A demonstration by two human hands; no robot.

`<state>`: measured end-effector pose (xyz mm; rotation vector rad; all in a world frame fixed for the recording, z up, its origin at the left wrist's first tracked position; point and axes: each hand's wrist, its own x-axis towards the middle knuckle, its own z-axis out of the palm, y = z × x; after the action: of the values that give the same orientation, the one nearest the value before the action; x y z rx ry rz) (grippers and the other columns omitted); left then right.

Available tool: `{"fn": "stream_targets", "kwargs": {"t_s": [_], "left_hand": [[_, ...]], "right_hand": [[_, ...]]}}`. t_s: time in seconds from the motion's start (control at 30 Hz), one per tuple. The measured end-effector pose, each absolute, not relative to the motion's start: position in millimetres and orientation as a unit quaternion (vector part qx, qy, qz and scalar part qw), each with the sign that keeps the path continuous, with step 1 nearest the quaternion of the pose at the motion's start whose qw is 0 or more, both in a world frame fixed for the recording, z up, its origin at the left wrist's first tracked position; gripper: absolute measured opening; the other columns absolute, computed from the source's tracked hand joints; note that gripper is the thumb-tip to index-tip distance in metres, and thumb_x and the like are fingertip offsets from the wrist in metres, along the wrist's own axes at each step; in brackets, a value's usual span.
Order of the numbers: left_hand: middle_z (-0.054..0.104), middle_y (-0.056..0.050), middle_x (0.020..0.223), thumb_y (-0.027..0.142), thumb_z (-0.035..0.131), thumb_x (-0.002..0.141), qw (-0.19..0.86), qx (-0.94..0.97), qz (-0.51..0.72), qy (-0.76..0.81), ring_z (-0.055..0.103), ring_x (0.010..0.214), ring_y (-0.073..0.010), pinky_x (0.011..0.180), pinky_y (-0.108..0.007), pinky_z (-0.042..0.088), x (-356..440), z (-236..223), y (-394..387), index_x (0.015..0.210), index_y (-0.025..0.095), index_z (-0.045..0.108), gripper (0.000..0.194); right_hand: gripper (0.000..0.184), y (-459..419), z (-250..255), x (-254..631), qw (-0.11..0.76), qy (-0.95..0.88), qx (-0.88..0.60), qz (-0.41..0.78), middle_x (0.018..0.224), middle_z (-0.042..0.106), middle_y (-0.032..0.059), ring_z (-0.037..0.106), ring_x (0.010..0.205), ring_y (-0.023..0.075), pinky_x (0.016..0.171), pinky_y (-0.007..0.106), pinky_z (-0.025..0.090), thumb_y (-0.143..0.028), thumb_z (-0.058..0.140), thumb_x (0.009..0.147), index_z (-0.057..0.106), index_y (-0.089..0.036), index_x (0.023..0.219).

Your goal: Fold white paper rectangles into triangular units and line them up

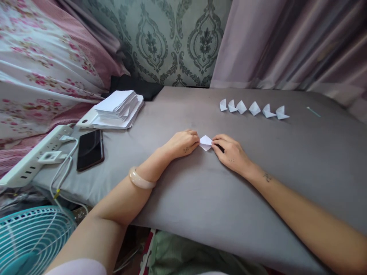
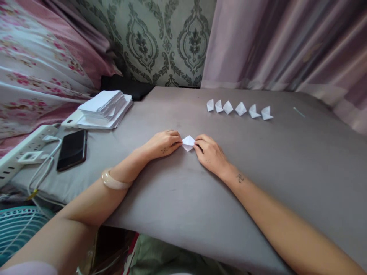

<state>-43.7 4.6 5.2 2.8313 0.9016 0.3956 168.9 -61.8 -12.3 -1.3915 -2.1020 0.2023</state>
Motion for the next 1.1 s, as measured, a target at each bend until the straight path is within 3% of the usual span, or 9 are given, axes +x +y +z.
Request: {"fn": "stream_targets", "kwargs": {"t_s": [0.43,0.87,1.1], "left_hand": [[0.069,-0.006,0.083,0.019,0.057,0.079,0.209,0.858,0.221,0.414,0.06,0.072,-0.0145,0.072,-0.026,0.047,-35.5,-0.8,5.7,0.076,0.017,0.072,0.015],[0.07,-0.006,0.073,0.021,0.057,0.081,0.264,0.813,0.185,0.485,0.058,0.066,-0.0144,0.066,-0.025,0.042,-29.4,9.1,-0.3,0.085,0.013,0.074,0.019],[0.07,-0.007,0.076,0.022,0.053,0.084,0.24,0.83,0.169,0.474,0.058,0.068,-0.0149,0.067,-0.026,0.043,-29.1,6.8,0.9,0.086,0.013,0.073,0.023]], "right_hand": [[0.016,-54.8,-13.3,175.0,0.314,-0.777,-0.534,0.107,0.106,0.068,0.0075,0.064,0.097,0.0196,0.091,0.035,0.047,-0.026,0.055,0.089,0.07,-0.019,0.088],[0.019,-39.3,-14.2,175.2,0.296,-0.722,-0.606,0.151,0.108,0.064,0.0093,0.062,0.09,0.0191,0.088,0.036,0.046,-0.027,0.055,0.086,0.071,-0.018,0.079],[0.018,-36.5,-14.5,170.8,0.285,-0.692,-0.644,0.161,0.11,0.061,0.0102,0.062,0.09,0.0194,0.089,0.037,0.046,-0.029,0.057,0.082,0.069,-0.018,0.073]]}}
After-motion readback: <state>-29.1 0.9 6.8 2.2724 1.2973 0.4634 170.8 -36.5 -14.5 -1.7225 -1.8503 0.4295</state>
